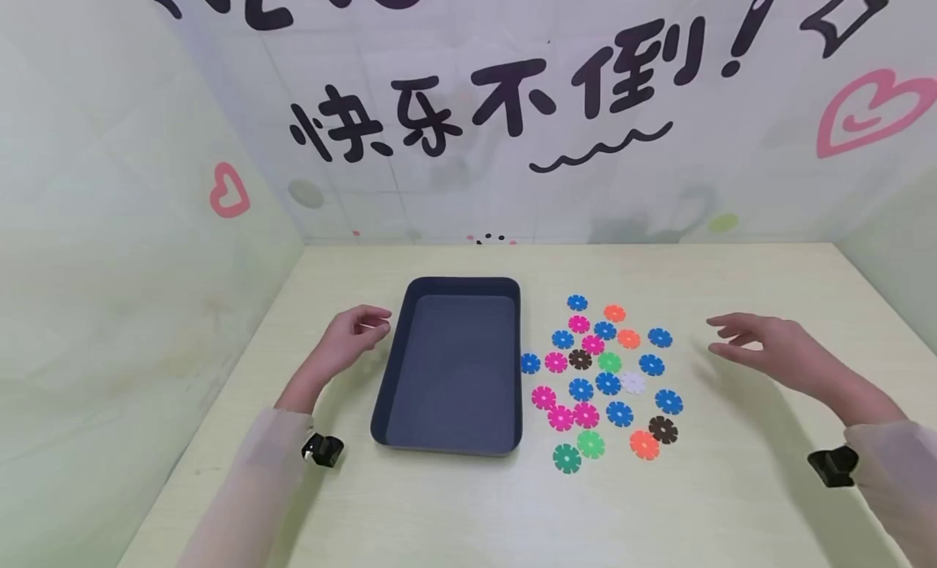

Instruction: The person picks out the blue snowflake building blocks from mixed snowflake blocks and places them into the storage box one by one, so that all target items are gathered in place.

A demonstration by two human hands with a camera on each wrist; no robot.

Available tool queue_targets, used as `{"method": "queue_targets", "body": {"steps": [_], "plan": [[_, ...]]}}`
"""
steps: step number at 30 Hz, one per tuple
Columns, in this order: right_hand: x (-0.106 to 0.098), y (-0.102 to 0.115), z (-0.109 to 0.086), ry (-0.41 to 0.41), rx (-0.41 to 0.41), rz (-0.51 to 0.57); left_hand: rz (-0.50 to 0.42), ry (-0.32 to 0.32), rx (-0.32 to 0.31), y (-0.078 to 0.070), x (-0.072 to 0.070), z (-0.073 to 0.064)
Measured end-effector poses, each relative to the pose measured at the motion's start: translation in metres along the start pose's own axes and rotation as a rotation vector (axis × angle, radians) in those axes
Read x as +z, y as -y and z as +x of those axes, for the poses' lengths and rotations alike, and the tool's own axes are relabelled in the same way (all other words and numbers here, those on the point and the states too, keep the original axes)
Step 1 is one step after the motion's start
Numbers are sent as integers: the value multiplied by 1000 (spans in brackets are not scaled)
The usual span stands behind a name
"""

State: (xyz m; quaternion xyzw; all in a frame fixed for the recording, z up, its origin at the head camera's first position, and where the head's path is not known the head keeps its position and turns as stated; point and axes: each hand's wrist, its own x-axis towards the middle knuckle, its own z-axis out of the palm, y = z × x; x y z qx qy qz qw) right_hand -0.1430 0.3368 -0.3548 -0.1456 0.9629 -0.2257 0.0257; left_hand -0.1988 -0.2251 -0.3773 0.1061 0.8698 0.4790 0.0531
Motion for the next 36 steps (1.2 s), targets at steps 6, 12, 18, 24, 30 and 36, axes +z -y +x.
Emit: {"method": "queue_targets", "body": {"steps": [6,12,18,24,30,36], "plan": [[12,6,-9,44,8,23,-76,35,-66,3,7,-9],[27,13,-19,77,23,35,-125,71,-114,5,14,-16],[42,21,-23,84,-6,61,-174,86,-140,6,17,-23],[50,28,-23,70,-52,86,-195,89,-158,6,19,-26],[55,31,-18,69,-102,72,-205,92,-165,6,19,-27],[55,29,-13,102,-94,60,-216,95,-161,8,20,-25]]}}
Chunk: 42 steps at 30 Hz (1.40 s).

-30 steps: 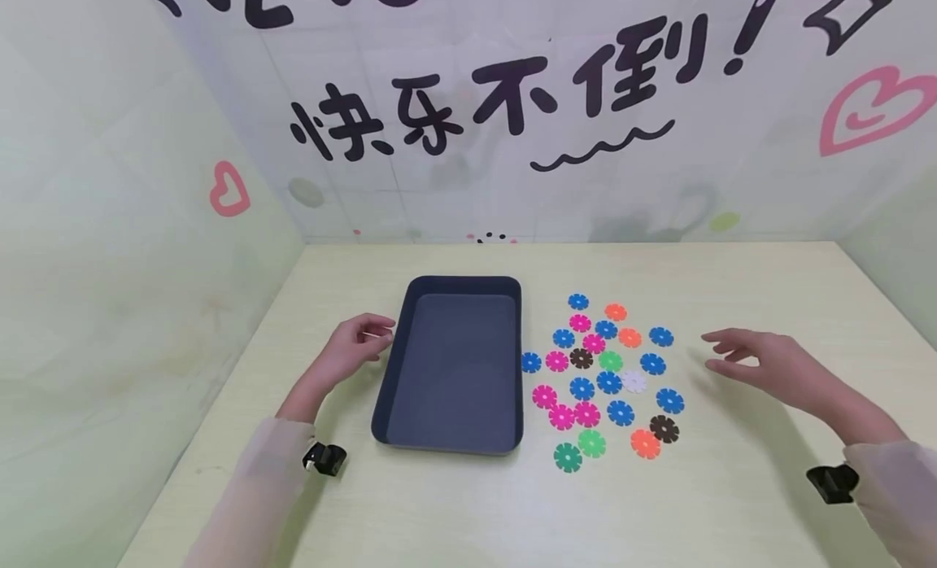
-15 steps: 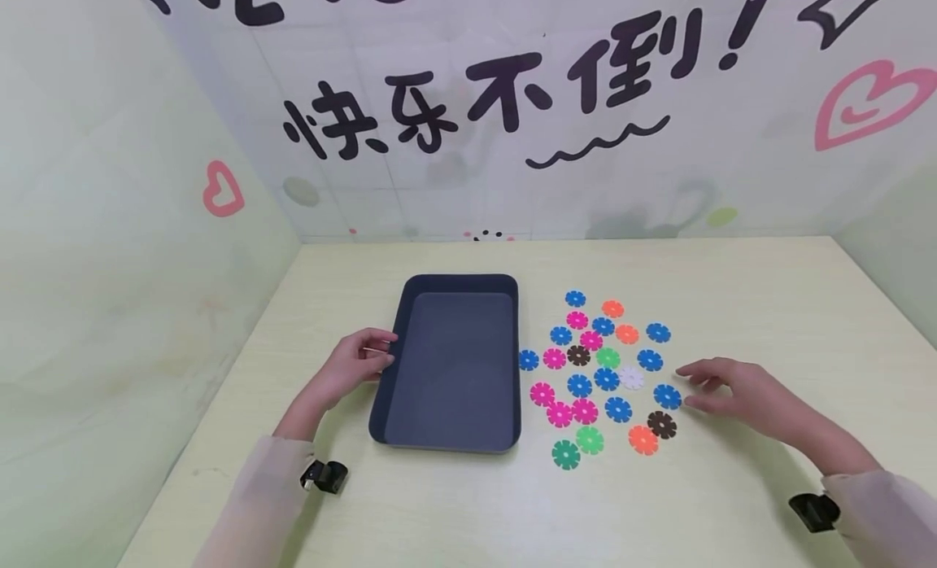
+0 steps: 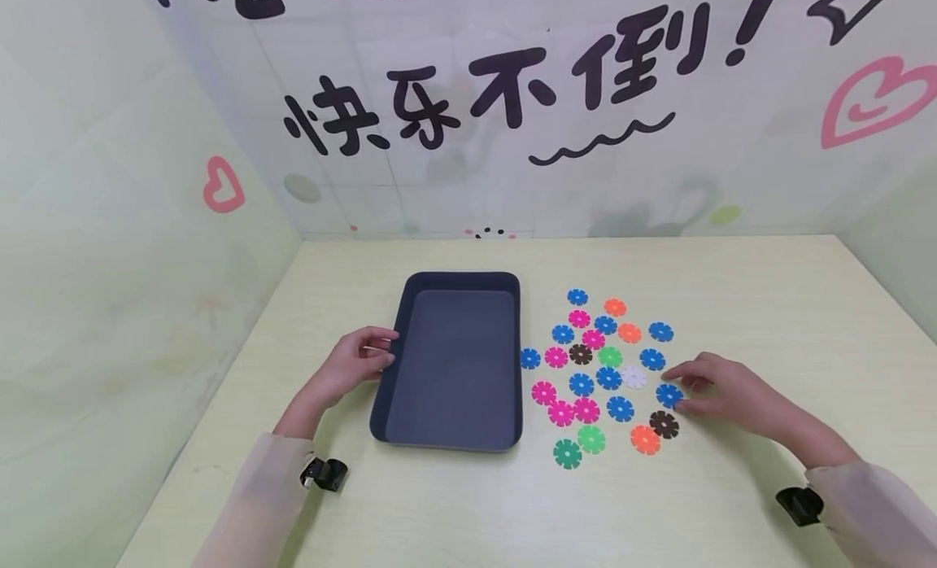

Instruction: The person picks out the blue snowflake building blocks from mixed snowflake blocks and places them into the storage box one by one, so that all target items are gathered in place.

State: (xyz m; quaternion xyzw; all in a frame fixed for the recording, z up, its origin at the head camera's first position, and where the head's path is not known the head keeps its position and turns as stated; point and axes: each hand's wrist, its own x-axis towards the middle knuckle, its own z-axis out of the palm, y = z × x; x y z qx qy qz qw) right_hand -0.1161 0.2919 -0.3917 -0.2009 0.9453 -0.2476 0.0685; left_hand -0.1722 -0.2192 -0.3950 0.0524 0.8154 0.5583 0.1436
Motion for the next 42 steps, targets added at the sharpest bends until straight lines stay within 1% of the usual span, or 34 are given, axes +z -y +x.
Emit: {"method": "queue_targets", "body": {"steps": [8,21,25,28,33,38,42], "plan": [[1,0,3,22,20,-4,9,7,1,-2,-1,0],[2,2,3,14,29,-14,15,11,-6,-3,-1,-1],[2,2,3,20,49,11,14,11,-8,-3,-1,0],[2,2,4,28,56,46,15,11,-7,-3,0,0],[3,3,4,32,64,75,11,13,-6,-3,0,1],[4,5,4,30,75,71,12,10,-9,-3,0,2],[5,6,3,15,70,59,17,10,-10,-4,0,1]]}}
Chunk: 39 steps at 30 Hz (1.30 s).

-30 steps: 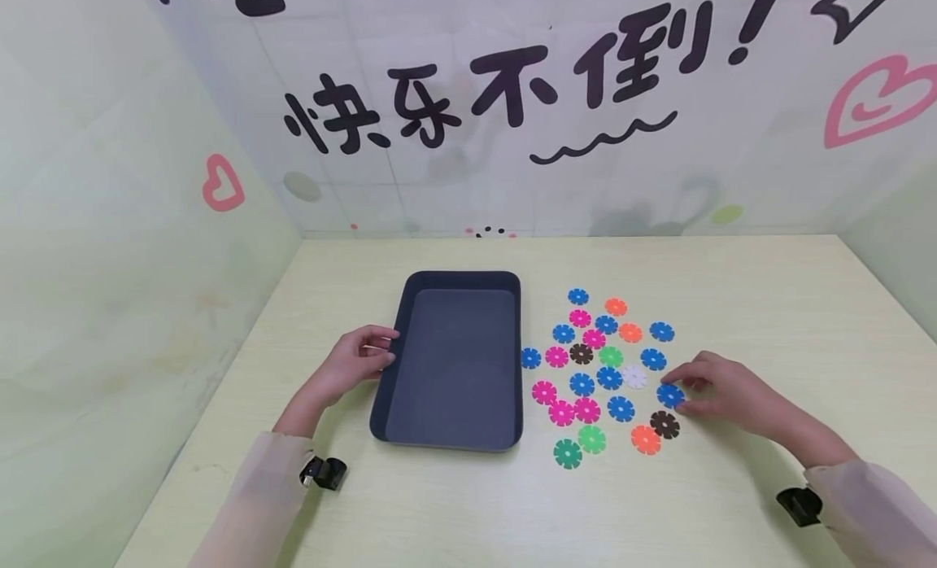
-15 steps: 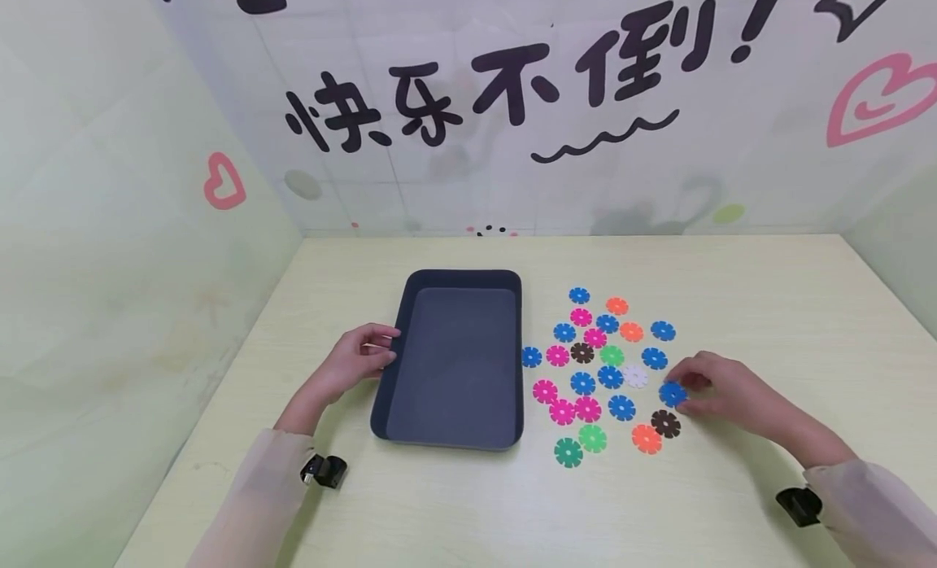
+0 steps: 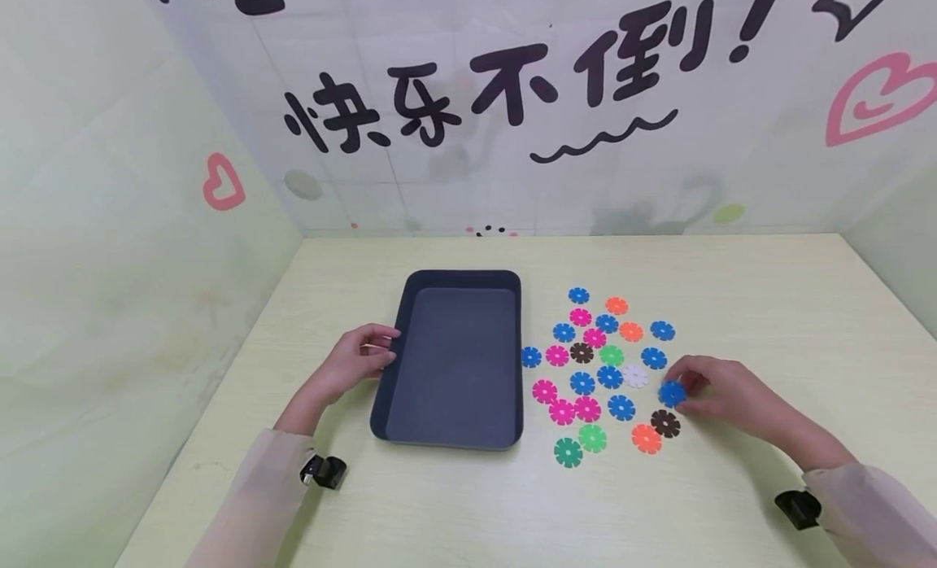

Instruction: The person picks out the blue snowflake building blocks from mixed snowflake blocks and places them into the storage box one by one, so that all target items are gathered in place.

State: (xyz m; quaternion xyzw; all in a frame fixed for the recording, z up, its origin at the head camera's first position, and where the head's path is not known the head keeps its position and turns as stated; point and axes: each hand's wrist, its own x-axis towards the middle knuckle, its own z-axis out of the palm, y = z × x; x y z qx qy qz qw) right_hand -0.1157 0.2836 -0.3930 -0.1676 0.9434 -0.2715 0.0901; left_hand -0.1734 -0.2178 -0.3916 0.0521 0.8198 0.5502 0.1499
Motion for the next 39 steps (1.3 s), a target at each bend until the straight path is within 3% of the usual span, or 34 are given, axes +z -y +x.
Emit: {"method": "queue_targets", "body": {"steps": [12,28,39], "plan": [[-1,0,-1,-24,-26,-14,3,-2,4,-1,1,-1],[-1,-2,-1,-71,-87,56,3,-5,-1,0,1,-2],[-8,14,13,-60,-144,83,-1,-5,-2,-1,1,-2]]}}
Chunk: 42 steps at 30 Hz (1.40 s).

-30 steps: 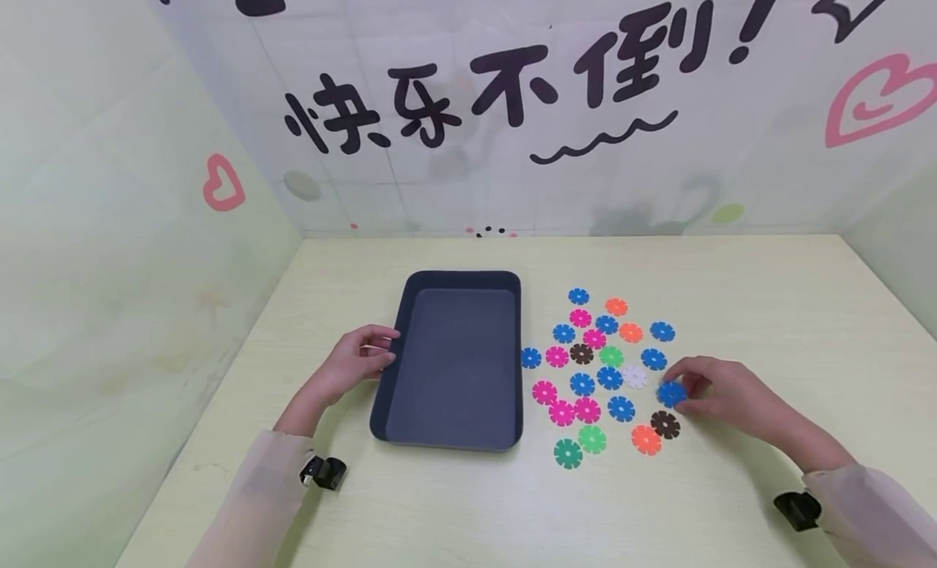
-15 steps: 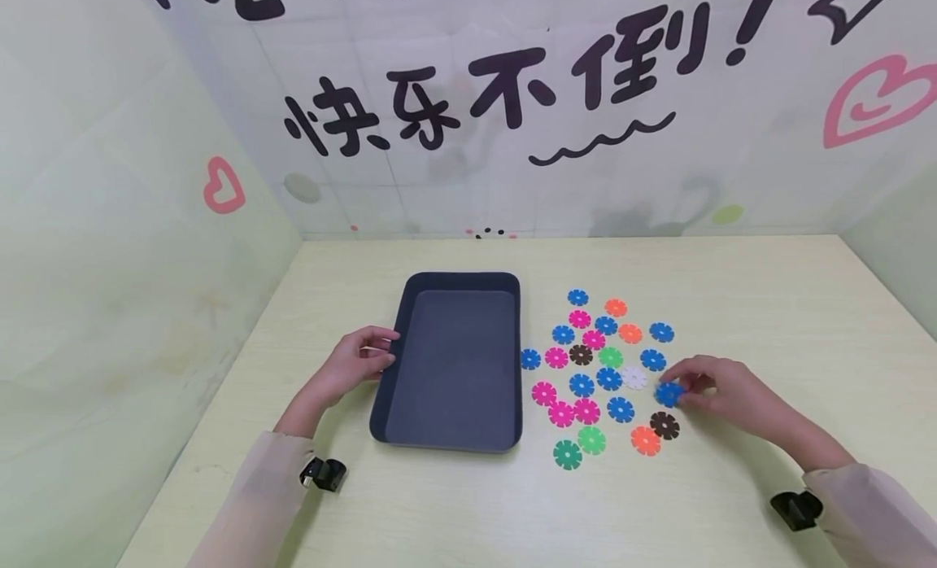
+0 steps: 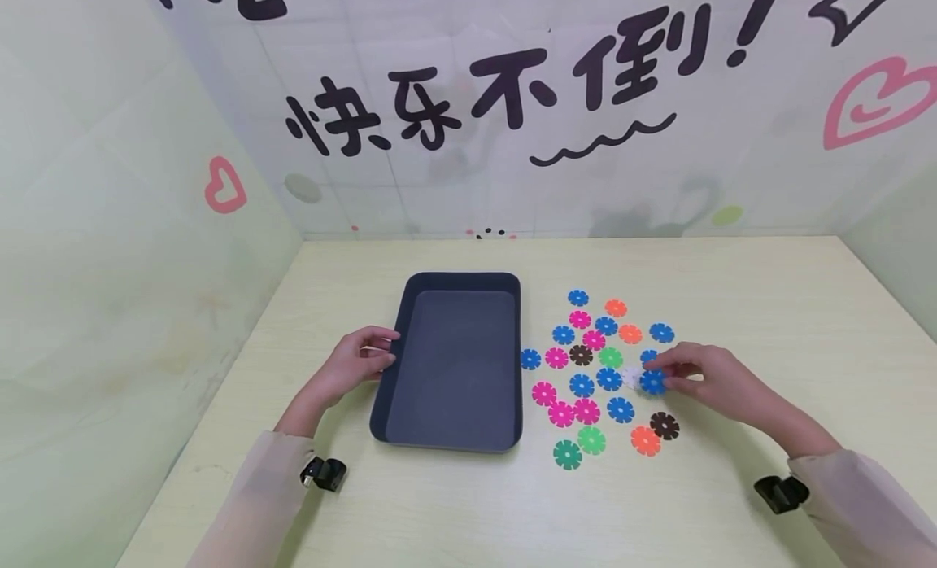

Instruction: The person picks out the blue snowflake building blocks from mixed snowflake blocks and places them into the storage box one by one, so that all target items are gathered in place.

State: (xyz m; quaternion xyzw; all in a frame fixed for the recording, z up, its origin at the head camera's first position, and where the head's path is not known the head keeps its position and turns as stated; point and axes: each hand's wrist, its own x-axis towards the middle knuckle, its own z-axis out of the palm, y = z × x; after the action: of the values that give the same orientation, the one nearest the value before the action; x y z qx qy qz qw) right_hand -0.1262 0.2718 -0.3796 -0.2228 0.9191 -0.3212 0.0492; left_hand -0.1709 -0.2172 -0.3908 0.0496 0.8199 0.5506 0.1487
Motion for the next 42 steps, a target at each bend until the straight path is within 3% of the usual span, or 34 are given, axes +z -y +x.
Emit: {"method": "queue_targets", "body": {"steps": [13,19,36,42], "plan": [[3,34,38,37,-95,33,0,2,6,1,0,0],[9,53,60,73,-101,54,2,1,7,0,0,1],[40,108,117,180,-226,108,20,6,5,-2,0,-1],[54,126,136,236,-233,122,11,5,4,0,-1,0]]}}
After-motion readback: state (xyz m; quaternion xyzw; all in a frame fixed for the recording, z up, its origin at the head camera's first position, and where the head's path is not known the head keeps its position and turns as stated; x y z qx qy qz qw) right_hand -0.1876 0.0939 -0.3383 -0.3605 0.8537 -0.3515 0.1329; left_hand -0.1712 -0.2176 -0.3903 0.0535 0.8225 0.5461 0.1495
